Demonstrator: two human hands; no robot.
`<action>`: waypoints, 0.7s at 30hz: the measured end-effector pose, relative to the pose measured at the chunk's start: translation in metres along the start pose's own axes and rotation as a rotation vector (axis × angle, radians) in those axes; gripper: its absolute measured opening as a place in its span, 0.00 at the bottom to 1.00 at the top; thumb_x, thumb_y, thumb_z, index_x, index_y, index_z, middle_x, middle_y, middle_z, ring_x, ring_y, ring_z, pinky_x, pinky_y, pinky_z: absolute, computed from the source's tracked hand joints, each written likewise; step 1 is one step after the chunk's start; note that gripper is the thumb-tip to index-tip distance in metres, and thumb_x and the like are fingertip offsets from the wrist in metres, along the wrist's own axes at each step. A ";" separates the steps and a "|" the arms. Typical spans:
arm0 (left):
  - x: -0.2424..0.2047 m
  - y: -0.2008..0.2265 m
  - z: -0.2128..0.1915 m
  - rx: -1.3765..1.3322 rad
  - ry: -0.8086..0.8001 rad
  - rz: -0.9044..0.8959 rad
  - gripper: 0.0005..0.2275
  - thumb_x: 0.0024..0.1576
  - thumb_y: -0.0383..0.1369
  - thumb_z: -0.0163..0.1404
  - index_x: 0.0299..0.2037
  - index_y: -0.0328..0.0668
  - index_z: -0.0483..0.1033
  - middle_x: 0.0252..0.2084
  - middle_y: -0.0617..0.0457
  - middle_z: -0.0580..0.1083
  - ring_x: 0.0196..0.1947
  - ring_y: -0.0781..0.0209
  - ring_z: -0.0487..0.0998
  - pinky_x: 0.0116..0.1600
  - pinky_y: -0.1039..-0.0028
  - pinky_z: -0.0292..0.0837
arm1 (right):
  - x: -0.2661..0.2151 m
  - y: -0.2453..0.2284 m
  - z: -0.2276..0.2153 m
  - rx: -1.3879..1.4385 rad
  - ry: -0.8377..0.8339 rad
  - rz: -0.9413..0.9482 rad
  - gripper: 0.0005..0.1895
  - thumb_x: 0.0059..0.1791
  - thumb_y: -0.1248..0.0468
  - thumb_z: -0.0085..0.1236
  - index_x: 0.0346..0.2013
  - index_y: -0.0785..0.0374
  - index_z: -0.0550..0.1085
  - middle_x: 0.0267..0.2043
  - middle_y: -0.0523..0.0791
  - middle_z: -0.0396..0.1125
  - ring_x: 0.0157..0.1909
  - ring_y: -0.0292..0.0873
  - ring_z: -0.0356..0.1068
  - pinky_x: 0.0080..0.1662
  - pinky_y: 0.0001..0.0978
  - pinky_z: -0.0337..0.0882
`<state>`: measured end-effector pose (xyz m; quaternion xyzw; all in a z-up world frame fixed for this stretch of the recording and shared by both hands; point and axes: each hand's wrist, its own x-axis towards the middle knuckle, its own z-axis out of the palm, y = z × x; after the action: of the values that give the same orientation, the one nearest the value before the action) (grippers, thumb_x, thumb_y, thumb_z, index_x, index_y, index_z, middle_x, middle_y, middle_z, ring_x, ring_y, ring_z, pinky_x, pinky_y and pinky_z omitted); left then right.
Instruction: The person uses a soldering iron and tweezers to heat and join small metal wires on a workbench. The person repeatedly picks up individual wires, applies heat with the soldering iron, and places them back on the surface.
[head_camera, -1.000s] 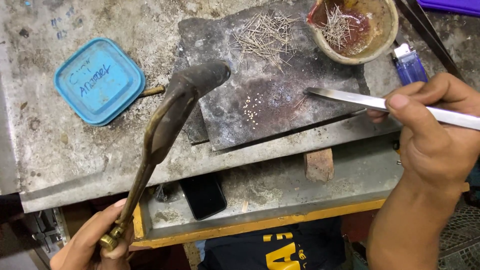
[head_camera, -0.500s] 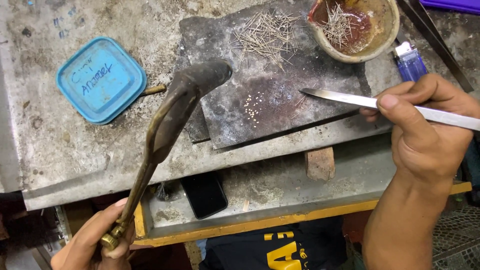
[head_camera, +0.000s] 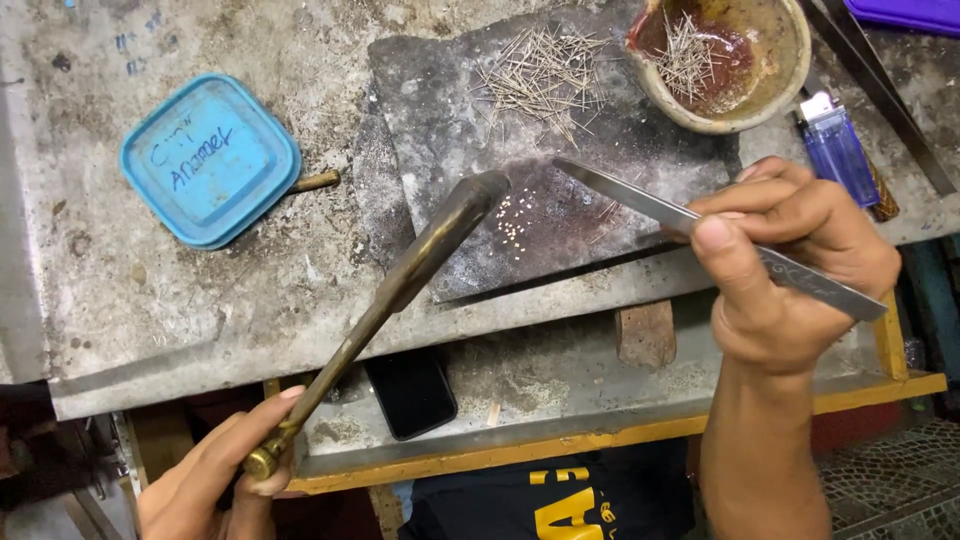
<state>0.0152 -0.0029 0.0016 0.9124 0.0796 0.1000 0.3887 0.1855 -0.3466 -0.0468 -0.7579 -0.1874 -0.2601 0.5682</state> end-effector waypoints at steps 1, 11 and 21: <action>0.000 0.000 -0.001 0.006 -0.028 -0.025 0.16 0.62 0.38 0.41 0.52 0.42 0.80 0.31 0.54 0.75 0.24 0.71 0.68 0.35 0.84 0.65 | 0.000 -0.004 0.004 -0.017 -0.002 0.009 0.13 0.55 0.66 0.62 0.33 0.62 0.65 0.37 0.52 0.71 0.39 0.47 0.74 0.60 0.43 0.70; 0.003 -0.016 0.006 0.011 -0.049 0.077 0.20 0.61 0.41 0.40 0.52 0.36 0.79 0.33 0.49 0.77 0.21 0.69 0.70 0.32 0.83 0.65 | -0.003 -0.001 0.011 -0.052 -0.012 0.010 0.13 0.56 0.67 0.62 0.33 0.66 0.66 0.39 0.55 0.72 0.39 0.48 0.72 0.62 0.47 0.68; 0.003 -0.026 0.005 0.054 -0.098 0.115 0.19 0.62 0.41 0.40 0.55 0.41 0.78 0.34 0.52 0.76 0.21 0.70 0.68 0.31 0.84 0.64 | -0.004 -0.001 0.010 -0.079 -0.019 0.016 0.14 0.57 0.67 0.61 0.33 0.66 0.65 0.38 0.55 0.71 0.38 0.47 0.71 0.65 0.48 0.68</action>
<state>0.0173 0.0117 -0.0204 0.9294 0.0105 0.0751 0.3612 0.1838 -0.3371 -0.0506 -0.7836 -0.1764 -0.2554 0.5381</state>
